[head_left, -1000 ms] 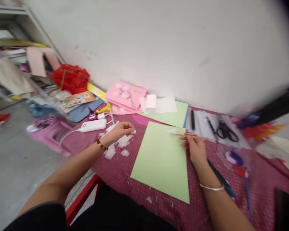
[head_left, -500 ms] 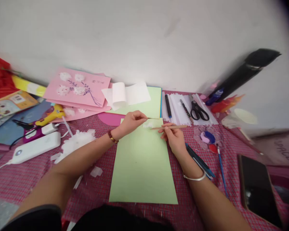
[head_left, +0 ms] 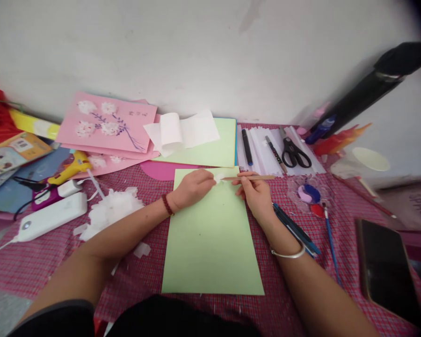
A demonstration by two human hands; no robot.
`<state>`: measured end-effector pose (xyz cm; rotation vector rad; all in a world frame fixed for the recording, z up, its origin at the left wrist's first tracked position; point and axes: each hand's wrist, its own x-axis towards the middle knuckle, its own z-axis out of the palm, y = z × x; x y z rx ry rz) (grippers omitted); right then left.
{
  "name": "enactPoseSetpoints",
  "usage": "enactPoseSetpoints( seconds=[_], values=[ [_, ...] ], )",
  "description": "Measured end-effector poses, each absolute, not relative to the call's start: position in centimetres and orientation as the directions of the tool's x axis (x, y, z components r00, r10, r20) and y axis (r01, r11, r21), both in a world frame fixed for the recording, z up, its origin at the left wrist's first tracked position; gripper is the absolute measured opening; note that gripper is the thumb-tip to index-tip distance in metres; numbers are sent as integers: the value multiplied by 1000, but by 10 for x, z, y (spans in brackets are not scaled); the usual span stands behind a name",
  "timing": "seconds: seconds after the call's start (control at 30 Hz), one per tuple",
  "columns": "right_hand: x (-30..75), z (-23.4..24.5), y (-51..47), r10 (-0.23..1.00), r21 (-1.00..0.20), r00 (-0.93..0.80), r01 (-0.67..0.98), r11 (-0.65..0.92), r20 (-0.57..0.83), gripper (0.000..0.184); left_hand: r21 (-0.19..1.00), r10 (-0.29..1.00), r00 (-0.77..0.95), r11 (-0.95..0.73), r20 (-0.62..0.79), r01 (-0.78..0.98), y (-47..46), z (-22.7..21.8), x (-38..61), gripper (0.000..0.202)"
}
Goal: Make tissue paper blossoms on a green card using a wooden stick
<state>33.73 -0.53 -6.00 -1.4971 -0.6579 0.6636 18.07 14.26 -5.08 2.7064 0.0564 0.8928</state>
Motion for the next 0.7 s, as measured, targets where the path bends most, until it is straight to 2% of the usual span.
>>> enactPoseSetpoints(
  seconds=[0.07, 0.1, 0.17, 0.27, 0.37, 0.47, 0.7],
  values=[
    [337, -59, -5, 745, -1000, 666, 8, -25, -13, 28, 7, -91, 793, -993, 603, -119, 142, -53, 181, 14],
    [337, -59, -5, 745, -1000, 667, 4, -23, -15, 28, -69, -134, 786, -991, 604, -116, 143, -54, 181, 14],
    [337, -58, -5, 744, -1000, 668, -9, -17, -19, 27, -131, -148, 784, -988, 602, -85, 143, -55, 183, 17],
    [335, -56, -7, 733, -1000, 680, -26, 9, -12, 25, -135, -148, 803, -987, 577, -85, 144, -57, 186, 20],
    [331, -52, -11, 696, -997, 715, 6, 79, 59, 23, -115, -145, 816, -989, 559, -97, 144, -59, 187, 21],
    [326, -52, -15, 676, -988, 721, 91, 127, 153, 19, -92, -137, 835, -990, 533, -103, 144, -60, 187, 22],
    [324, -58, -17, 736, -930, 615, 362, 53, 282, 18, -102, -136, 833, -990, 536, -96, 143, -59, 187, 23]
  ],
)
